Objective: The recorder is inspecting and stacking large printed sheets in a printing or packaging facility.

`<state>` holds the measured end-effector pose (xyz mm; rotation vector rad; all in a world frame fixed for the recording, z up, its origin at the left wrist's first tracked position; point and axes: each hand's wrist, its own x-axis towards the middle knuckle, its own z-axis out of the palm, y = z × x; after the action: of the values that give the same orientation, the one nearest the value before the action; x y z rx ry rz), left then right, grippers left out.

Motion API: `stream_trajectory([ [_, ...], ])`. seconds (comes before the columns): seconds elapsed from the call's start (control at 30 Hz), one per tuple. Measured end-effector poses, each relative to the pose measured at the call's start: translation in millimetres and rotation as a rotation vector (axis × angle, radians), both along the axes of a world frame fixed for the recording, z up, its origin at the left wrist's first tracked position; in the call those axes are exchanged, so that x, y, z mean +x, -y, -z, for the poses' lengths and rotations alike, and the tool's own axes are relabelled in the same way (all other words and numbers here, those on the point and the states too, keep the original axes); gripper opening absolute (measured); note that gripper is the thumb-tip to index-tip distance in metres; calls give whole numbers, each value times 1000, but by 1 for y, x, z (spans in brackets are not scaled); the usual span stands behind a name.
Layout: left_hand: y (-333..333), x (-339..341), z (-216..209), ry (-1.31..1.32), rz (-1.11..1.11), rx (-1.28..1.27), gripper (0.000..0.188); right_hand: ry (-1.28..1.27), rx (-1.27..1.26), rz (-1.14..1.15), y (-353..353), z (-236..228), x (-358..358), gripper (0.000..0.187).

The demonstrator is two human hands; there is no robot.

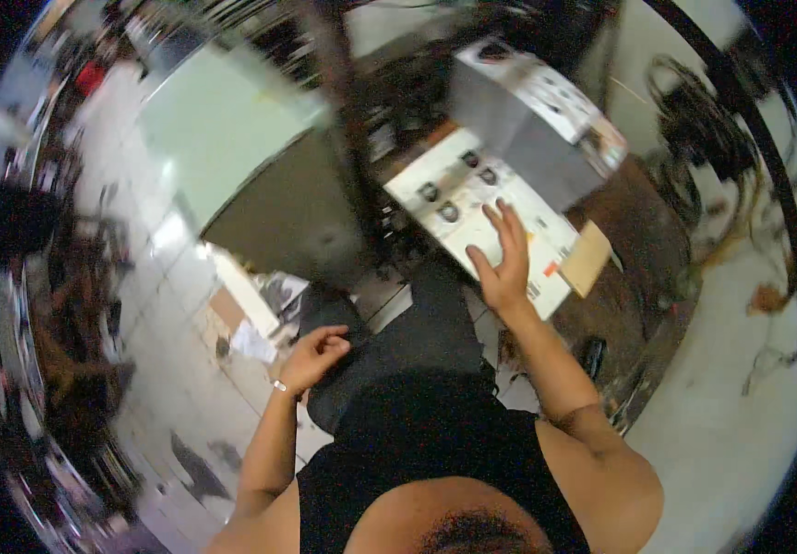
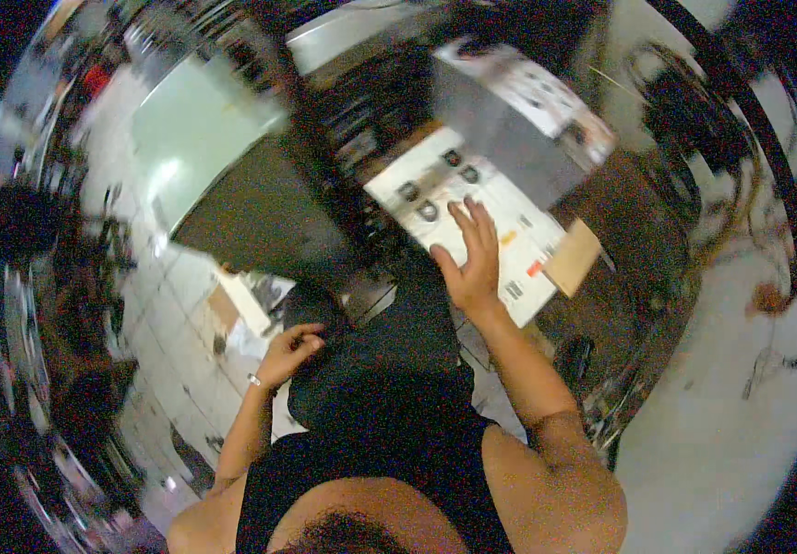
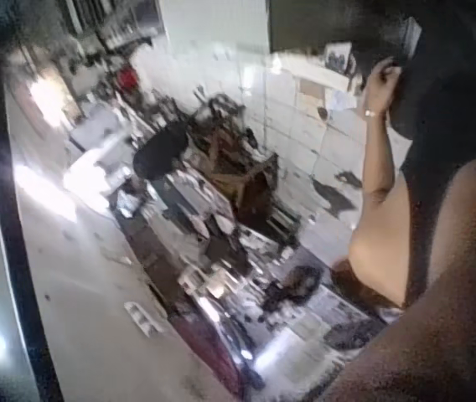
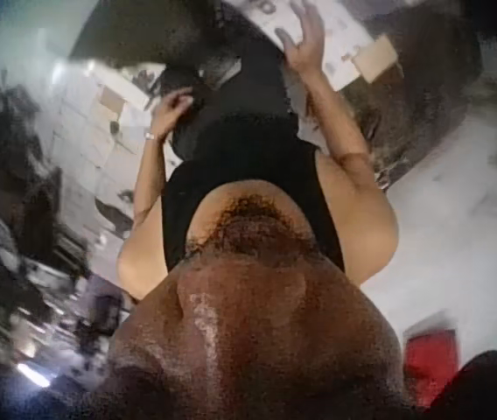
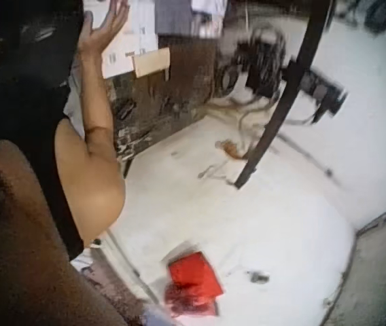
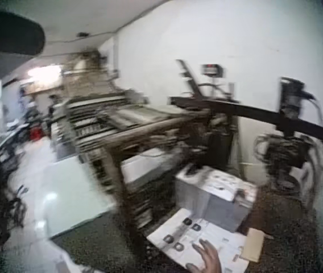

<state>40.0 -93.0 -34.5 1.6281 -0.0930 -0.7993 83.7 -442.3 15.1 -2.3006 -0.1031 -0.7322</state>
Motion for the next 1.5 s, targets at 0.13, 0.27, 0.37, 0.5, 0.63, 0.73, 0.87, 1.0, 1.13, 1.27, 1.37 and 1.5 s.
stream_trajectory([
  [0.13,-84,-53,44,298,-649,428,28,397,-66,-438,-102,-114,50,50],
  [0.27,-134,-61,84,176,-1022,469,33,660,-402,-758,-202,-213,78,50],
  [0.37,-150,-43,105,240,-1041,659,32,648,-708,-823,-267,-247,88,69],
  [0.5,-167,1,137,246,-901,853,32,417,-923,-840,-319,-250,105,98],
  [0.63,-185,48,181,466,-549,998,46,298,-1048,-820,-319,-246,115,112],
  [0.73,-192,84,213,613,-383,1050,55,236,-1072,-805,-313,-242,119,115],
  [0.87,-199,110,236,550,-248,1067,55,182,-1074,-768,-312,-239,121,108],
  [1.0,-206,114,238,640,-185,1091,33,232,-1129,-798,-309,-239,121,120],
  [1.13,-211,115,242,726,-170,1096,22,219,-1111,-782,-307,-238,122,120],
  [1.27,-220,124,250,561,-110,920,27,211,-1132,-787,-312,-238,122,120],
  [1.37,-230,133,244,507,-120,850,15,159,-1073,-802,-315,-244,118,110],
  [1.5,-237,151,213,513,-13,776,24,91,-1121,-803,-314,-257,126,100],
])
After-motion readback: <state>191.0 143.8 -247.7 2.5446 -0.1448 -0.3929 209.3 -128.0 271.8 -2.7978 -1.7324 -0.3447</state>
